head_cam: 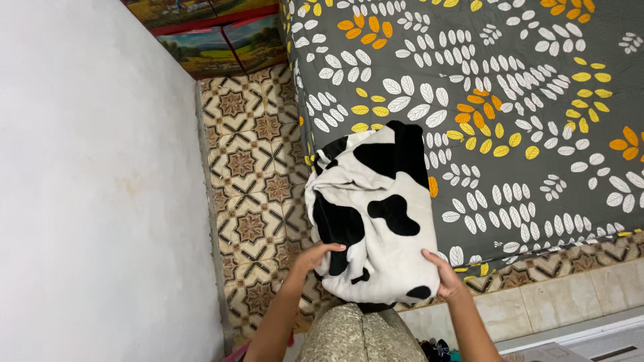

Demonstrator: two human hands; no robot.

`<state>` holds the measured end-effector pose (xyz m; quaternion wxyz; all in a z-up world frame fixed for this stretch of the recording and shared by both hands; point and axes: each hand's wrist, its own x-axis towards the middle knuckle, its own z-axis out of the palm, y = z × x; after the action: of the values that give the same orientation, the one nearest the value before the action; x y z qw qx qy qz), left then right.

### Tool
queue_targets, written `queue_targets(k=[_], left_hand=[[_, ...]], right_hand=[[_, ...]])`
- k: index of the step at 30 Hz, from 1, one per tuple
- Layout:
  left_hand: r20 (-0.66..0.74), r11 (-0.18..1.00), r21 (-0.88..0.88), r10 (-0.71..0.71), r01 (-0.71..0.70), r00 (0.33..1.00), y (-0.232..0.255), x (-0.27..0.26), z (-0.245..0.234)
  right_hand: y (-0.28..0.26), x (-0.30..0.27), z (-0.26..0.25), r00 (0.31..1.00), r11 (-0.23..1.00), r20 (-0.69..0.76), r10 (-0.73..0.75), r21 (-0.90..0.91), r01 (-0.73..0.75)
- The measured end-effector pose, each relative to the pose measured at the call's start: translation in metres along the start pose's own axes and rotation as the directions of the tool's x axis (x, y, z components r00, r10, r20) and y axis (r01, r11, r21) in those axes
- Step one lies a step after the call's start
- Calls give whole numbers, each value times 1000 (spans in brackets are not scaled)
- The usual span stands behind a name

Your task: The person folds a yellow and blue Minion-themed blanket on a bed, then folds a black and white cow-print blanket. The person uses a rainbow-colored duster to wipe the bedsheet at the end.

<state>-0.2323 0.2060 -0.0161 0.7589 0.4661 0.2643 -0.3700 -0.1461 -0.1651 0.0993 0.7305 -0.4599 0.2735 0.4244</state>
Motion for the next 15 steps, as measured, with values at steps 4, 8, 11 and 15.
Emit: queue_targets(k=[4,8,11,15], left_hand=[[56,932,-350,-78,93,995,-29,0,32],[282,714,-684,71,149,957,-51,-13,50],[285,825,-546,16,149,958,-57,-16,58],[397,890,-421,7,175,918,-44,-8,60]], right_hand=[[41,-16,14,997,932,27,-65,358,52],[69,-38,10,991,953,53,-125,284,105],[76,-57,-14,986,970,56,-158,197,145],[53,-69,-40,972,967,65,-227,132,217]])
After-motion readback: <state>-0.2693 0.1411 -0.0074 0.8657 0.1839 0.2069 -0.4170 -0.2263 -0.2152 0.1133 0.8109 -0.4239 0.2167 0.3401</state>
